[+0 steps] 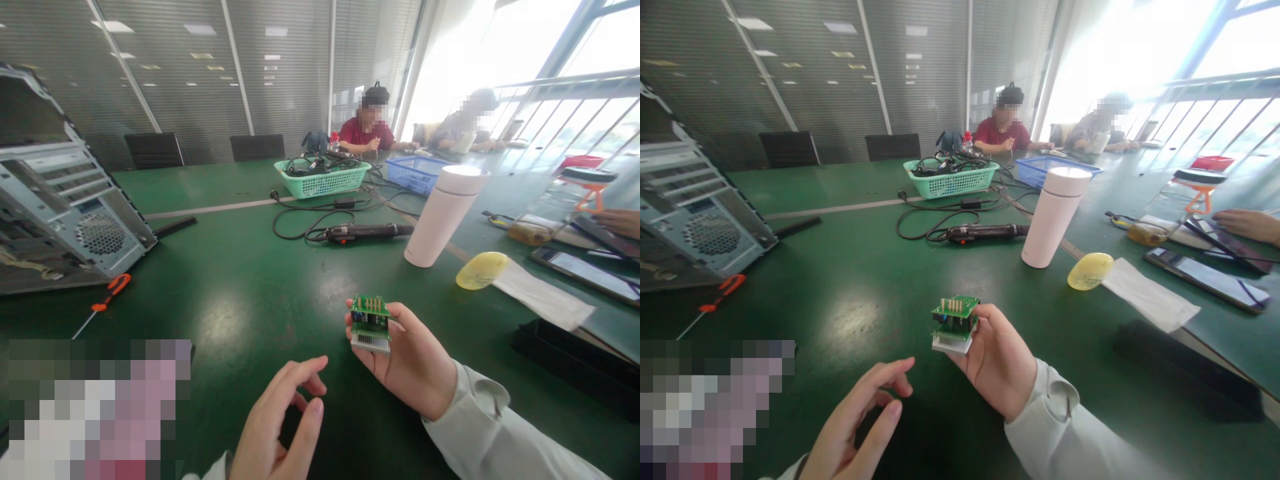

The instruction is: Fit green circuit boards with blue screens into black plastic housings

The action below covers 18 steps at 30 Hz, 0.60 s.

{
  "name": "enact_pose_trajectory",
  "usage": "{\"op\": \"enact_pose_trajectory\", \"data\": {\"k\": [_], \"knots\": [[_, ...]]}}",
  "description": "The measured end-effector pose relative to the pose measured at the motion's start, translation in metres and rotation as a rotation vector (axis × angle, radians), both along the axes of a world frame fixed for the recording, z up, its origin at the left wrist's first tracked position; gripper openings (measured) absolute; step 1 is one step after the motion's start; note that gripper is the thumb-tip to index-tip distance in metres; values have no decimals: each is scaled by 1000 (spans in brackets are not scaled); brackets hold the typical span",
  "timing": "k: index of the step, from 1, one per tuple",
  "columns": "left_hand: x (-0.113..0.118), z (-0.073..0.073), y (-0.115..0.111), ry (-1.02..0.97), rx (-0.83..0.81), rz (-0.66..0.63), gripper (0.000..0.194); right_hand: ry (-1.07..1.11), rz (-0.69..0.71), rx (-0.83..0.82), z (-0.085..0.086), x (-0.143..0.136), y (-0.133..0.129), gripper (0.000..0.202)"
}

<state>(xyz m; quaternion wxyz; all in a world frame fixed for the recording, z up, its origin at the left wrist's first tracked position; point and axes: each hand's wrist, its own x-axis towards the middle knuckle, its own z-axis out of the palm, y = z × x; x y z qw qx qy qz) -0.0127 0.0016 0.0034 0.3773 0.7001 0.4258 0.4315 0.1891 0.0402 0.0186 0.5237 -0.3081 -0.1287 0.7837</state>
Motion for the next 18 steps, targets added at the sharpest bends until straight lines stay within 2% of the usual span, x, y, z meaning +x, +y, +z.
{"op": "enact_pose_trajectory", "data": {"k": [4, 9, 13, 18], "knots": [[3, 0, 1, -34, 14, 5, 33, 18, -18, 7, 0, 0, 1, 22], [4, 0, 1, -72, 21, 6, 35, -53, -78, 59, -2, -3, 2, 44], [0, -1, 2, -24, -13, -23, 33, -142, -108, 94, -2, -3, 0, 45], [-3, -4, 0, 28, -27, -21, 48, -176, -85, 68, -3, -4, -2, 47]]}}
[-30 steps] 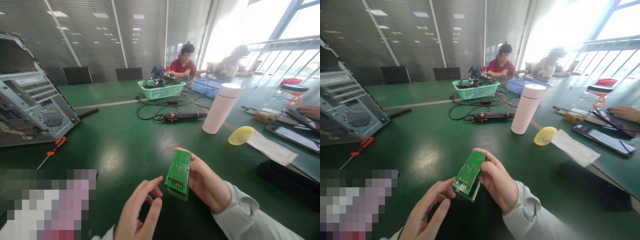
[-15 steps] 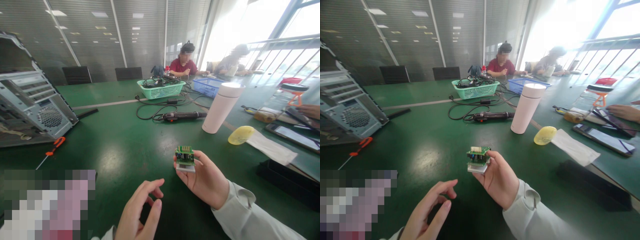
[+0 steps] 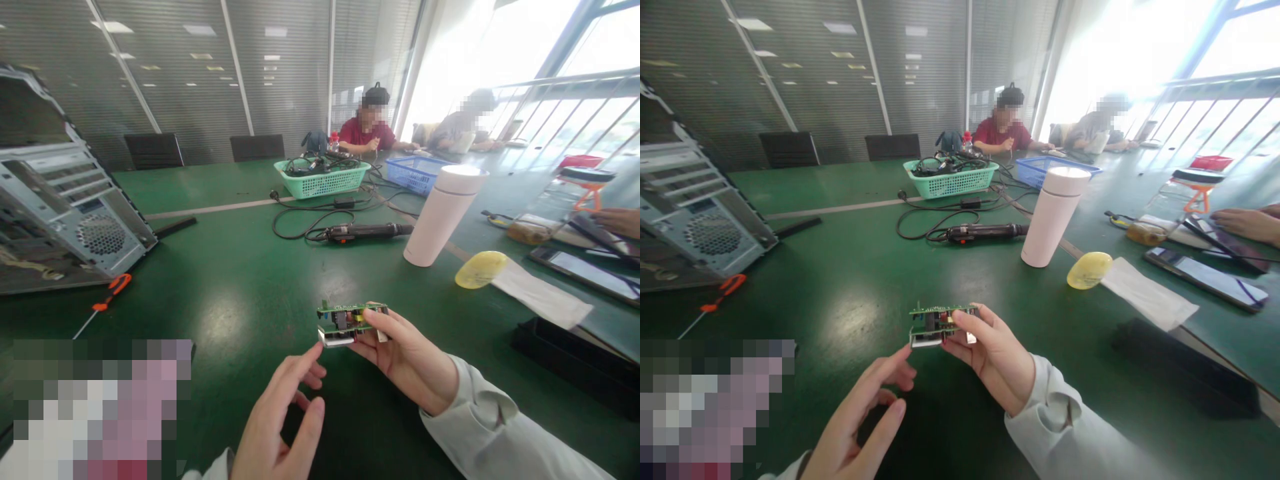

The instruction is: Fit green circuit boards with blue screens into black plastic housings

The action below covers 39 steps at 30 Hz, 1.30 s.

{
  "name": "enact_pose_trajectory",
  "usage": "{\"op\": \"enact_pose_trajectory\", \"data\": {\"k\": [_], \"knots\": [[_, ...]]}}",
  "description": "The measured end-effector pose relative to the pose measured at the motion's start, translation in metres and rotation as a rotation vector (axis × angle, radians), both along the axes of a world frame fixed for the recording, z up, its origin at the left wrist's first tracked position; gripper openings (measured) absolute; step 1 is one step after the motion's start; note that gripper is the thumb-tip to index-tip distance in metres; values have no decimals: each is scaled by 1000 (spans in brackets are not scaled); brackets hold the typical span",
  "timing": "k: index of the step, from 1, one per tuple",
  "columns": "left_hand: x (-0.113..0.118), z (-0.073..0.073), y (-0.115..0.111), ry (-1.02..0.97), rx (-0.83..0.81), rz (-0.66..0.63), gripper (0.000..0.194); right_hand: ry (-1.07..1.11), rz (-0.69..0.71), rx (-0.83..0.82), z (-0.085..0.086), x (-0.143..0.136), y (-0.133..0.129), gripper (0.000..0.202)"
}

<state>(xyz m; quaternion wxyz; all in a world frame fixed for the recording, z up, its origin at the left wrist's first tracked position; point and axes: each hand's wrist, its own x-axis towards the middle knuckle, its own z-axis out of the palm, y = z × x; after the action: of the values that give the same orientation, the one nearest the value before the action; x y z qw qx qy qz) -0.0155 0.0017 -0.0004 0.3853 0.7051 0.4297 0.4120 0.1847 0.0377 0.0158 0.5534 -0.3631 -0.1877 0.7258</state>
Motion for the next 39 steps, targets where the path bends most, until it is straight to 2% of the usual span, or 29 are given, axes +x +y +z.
{"op": "enact_pose_trajectory", "data": {"k": [9, 19, 24, 31, 39], "knots": [[7, 1, -5, -3, 91, 8, 60, 80, 85, -83, 1, -1, 2, 60], [4, -3, -8, -14, 122, -44, 66, 49, 140, -3, 0, -1, 0, 58], [1, -9, -8, -27, 68, -39, 68, -24, 107, 59, -2, 4, -2, 51], [-1, -10, -9, -74, 24, -17, 72, -178, 185, 161, 4, 4, -1, 53], [2, -7, -6, -154, 35, -14, 70, -471, 246, 263, 5, 15, 4, 57]]}}
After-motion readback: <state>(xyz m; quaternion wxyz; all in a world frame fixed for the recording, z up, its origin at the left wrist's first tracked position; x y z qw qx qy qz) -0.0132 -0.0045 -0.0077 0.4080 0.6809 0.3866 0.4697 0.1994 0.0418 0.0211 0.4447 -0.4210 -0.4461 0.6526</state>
